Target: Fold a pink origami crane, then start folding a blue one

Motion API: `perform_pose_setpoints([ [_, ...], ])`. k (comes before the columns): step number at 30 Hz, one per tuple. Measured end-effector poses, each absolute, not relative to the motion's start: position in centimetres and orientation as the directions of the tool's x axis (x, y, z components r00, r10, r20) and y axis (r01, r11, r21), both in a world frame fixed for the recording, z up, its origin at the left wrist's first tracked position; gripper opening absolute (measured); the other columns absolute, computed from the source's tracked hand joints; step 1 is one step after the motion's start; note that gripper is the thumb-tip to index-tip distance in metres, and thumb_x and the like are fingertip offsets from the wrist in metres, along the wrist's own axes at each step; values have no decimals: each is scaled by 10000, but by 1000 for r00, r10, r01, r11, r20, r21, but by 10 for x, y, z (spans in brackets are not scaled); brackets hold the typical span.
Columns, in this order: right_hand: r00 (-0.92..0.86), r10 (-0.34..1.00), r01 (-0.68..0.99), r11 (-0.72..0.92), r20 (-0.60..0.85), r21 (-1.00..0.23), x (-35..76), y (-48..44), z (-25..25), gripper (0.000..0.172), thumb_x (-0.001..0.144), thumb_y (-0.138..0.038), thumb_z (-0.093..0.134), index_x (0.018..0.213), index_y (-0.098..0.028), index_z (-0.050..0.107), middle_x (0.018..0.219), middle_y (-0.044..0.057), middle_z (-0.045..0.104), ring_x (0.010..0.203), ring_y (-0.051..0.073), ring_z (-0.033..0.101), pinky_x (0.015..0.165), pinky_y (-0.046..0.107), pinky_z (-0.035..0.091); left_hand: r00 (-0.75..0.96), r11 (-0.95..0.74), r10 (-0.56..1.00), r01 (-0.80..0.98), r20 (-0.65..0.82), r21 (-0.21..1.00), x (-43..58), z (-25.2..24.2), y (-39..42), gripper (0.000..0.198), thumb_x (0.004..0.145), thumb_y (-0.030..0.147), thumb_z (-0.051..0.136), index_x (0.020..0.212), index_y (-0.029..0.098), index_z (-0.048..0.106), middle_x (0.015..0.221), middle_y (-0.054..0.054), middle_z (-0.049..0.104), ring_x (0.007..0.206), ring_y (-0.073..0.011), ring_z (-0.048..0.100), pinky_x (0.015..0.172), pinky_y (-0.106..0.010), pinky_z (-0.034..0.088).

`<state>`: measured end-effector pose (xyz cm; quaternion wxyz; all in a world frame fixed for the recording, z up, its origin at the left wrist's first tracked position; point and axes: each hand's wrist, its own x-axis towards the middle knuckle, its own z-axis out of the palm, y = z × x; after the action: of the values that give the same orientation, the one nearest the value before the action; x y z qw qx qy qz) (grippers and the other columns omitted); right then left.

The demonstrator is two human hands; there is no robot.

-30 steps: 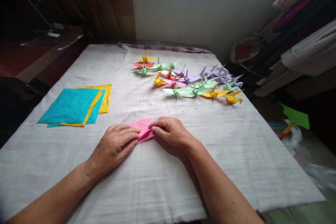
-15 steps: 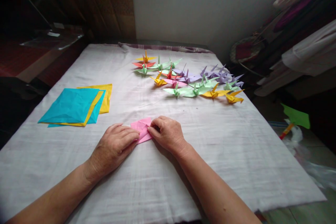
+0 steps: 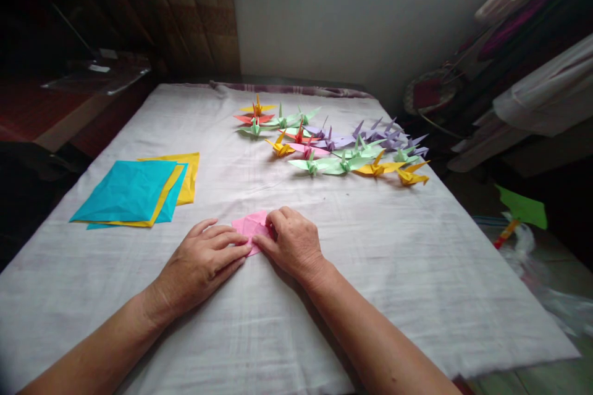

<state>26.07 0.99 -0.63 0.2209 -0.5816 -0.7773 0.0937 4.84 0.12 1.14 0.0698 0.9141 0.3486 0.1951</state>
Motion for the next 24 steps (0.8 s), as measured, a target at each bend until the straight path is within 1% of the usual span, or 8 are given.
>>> perform_pose_setpoints([
  [5, -222, 946, 830, 311, 236, -463, 267, 13, -10, 86, 879, -278, 638, 822, -229, 597, 810, 17, 645, 726, 167, 581, 639, 266, 384, 731, -790, 613, 553, 300, 265, 39, 11, 7, 173, 961, 280, 572, 1026, 301, 731, 1080, 4, 755, 1034, -198, 653, 1044, -433, 372],
  [10, -226, 940, 826, 324, 257, -461, 268, 14, -11, 97, 882, -253, 626, 795, -225, 593, 792, 12, 641, 699, 156, 574, 625, 258, 383, 759, -814, 579, 524, 297, 248, 34, 9, 8, 168, 973, 292, 563, 1029, 308, 721, 1128, 22, 750, 1055, -202, 656, 1065, -441, 345],
  [13, -215, 937, 820, 326, 275, -470, 267, 13, -11, 68, 873, -229, 620, 809, -221, 600, 805, 18, 649, 706, 159, 586, 634, 260, 397, 751, -816, 578, 531, 319, 228, 38, 8, 6, 160, 978, 287, 551, 993, 284, 710, 1103, 25, 755, 1026, -202, 662, 1071, -446, 331],
  [16, -210, 934, 796, 335, 288, -505, 268, 14, -13, 39, 883, -214, 587, 858, -221, 616, 835, 25, 667, 713, 161, 603, 653, 263, 425, 728, -804, 593, 559, 343, 204, 44, 9, 4, 149, 971, 276, 553, 965, 253, 700, 1036, 6, 760, 963, -191, 667, 1062, -437, 347],
  [19, -208, 932, 745, 347, 296, -569, 272, 17, -16, 91, 902, -209, 542, 903, -223, 633, 853, 34, 689, 729, 166, 625, 685, 269, 462, 714, -793, 605, 583, 352, 177, 49, 10, 2, 158, 969, 246, 536, 955, 233, 693, 967, -6, 752, 908, -180, 666, 1051, -432, 368],
  [21, -217, 928, 710, 362, 302, -604, 276, 18, -18, 137, 894, -174, 519, 927, -222, 643, 877, 41, 705, 773, 173, 645, 727, 278, 487, 714, -792, 602, 591, 358, 151, 52, 11, 1, 166, 970, 226, 525, 959, 231, 690, 950, -10, 744, 892, -178, 665, 1046, -432, 380],
  [24, -314, 908, 654, 418, 276, -631, 284, 18, -14, 299, 806, -53, 491, 993, -222, 652, 956, 44, 714, 865, 174, 659, 797, 285, 507, 721, -797, 586, 596, 370, 99, 54, 10, -1, 177, 967, 188, 515, 989, 227, 686, 944, -16, 741, 870, -185, 663, 1032, -433, 397],
])
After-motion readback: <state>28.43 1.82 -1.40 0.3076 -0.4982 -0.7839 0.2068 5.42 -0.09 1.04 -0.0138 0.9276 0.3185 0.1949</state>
